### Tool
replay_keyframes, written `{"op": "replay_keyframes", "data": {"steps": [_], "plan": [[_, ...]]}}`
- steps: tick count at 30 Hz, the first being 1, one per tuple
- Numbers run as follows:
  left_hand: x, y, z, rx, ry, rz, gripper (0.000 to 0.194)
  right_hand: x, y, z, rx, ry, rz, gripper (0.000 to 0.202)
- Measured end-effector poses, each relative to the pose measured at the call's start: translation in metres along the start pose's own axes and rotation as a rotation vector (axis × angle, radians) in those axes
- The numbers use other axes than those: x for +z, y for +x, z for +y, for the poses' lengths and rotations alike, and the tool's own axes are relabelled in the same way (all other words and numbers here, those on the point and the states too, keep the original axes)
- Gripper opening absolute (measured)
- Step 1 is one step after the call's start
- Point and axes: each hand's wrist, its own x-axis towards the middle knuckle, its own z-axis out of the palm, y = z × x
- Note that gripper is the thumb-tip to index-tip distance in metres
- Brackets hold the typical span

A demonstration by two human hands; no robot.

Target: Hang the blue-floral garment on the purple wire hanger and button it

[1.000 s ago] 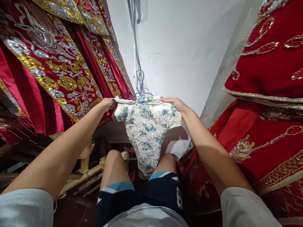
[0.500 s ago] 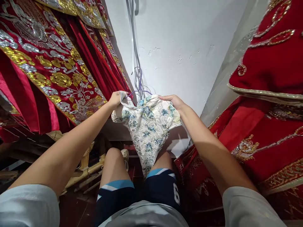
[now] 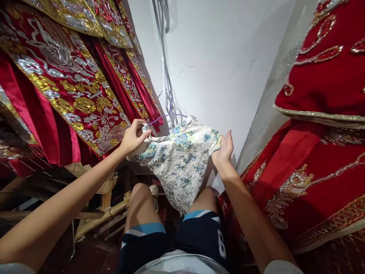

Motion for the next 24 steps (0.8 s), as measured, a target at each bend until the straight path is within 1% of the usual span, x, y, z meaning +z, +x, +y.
{"op": "replay_keyframes", "data": {"steps": [2, 4, 6, 7, 9, 11, 13, 15, 17, 20, 22, 23, 24], "plan": [[-0.002, 0.000, 0.011, -0.011, 0.092, 0.019, 0.033, 0.010, 0.012, -0.006, -0.070, -0.011, 0.009, 0.028], [-0.002, 0.010, 0.021, -0.043, 0.119, 0.093, 0.023, 0.023, 0.030, -0.013, -0.123, -0.014, 0.041, 0.017], [-0.002, 0.025, 0.030, -0.038, 0.102, 0.160, 0.017, 0.033, 0.047, -0.019, -0.142, 0.009, 0.102, 0.018], [-0.002, 0.033, 0.034, -0.021, 0.091, 0.180, 0.015, 0.035, 0.053, -0.021, -0.150, 0.020, 0.132, 0.019], [-0.001, 0.045, 0.045, 0.019, 0.079, 0.186, 0.014, 0.029, 0.058, -0.023, -0.170, 0.025, 0.194, 0.021], [0.002, 0.052, 0.056, 0.052, 0.081, 0.156, 0.013, 0.016, 0.049, -0.023, -0.167, 0.005, 0.256, 0.026], [0.010, 0.054, 0.064, 0.081, 0.097, 0.110, 0.011, 0.000, 0.026, -0.022, -0.162, -0.048, 0.294, 0.034], [0.020, 0.049, 0.068, 0.108, 0.107, 0.069, 0.013, -0.014, -0.012, -0.018, -0.198, -0.175, 0.259, 0.041], [0.031, 0.039, 0.066, 0.115, 0.101, 0.069, 0.020, -0.023, -0.062, -0.011, -0.266, -0.401, 0.243, 0.049], [0.047, 0.014, 0.059, 0.057, 0.011, 0.155, 0.033, -0.026, -0.146, 0.007, -0.308, -0.507, 0.221, 0.040], [0.055, -0.002, 0.054, -0.037, -0.142, 0.254, 0.043, -0.021, -0.195, 0.018, -0.325, -0.556, 0.129, 0.038], [0.058, -0.008, 0.052, -0.097, -0.236, 0.302, 0.047, -0.017, -0.215, 0.023, -0.330, -0.576, 0.039, 0.039], [0.060, -0.012, 0.050, -0.157, -0.325, 0.333, 0.051, -0.011, -0.231, 0.026, -0.345, -0.644, -0.187, 0.040]]}}
